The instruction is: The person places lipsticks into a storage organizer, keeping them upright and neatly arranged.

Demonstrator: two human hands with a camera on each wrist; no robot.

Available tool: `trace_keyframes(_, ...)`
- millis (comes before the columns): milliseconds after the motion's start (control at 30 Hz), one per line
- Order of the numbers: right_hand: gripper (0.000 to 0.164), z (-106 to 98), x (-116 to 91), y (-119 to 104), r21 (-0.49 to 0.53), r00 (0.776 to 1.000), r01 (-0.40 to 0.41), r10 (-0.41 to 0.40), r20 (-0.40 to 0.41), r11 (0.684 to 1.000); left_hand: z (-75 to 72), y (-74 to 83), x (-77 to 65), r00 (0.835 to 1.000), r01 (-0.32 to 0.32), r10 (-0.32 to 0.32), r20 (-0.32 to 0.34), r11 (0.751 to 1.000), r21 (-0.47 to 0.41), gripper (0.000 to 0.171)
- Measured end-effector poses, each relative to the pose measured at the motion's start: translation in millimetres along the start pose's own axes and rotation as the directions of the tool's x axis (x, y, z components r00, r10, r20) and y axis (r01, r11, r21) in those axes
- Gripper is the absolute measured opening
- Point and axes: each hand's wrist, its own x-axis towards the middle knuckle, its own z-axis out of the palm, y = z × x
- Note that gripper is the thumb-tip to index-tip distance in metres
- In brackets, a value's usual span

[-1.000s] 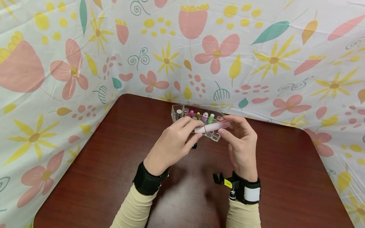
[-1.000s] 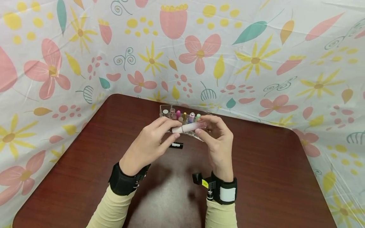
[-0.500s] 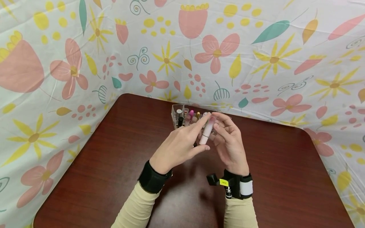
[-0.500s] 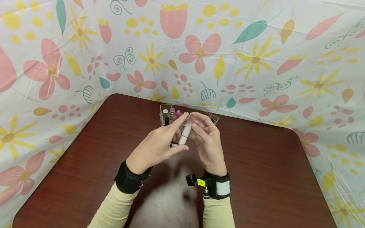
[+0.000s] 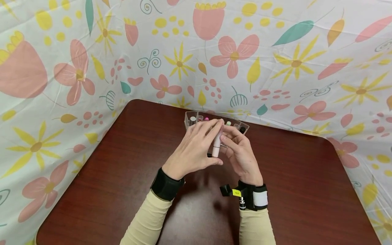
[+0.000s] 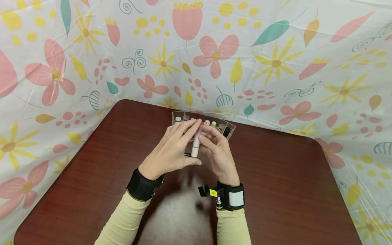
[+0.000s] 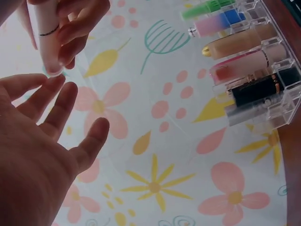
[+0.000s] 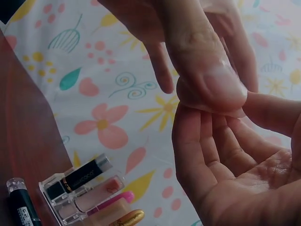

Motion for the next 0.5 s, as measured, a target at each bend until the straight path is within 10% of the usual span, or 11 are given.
trace_keyframes(500, 0.029, -12.6, 6.2, 10.0, 0.22, 0.978, -0.135, 0.094, 0.187, 0.966, 14.6, -10.1, 1.5, 0.999, -0.009, -0.006, -0.05, 0.958, -0.287, 0.11)
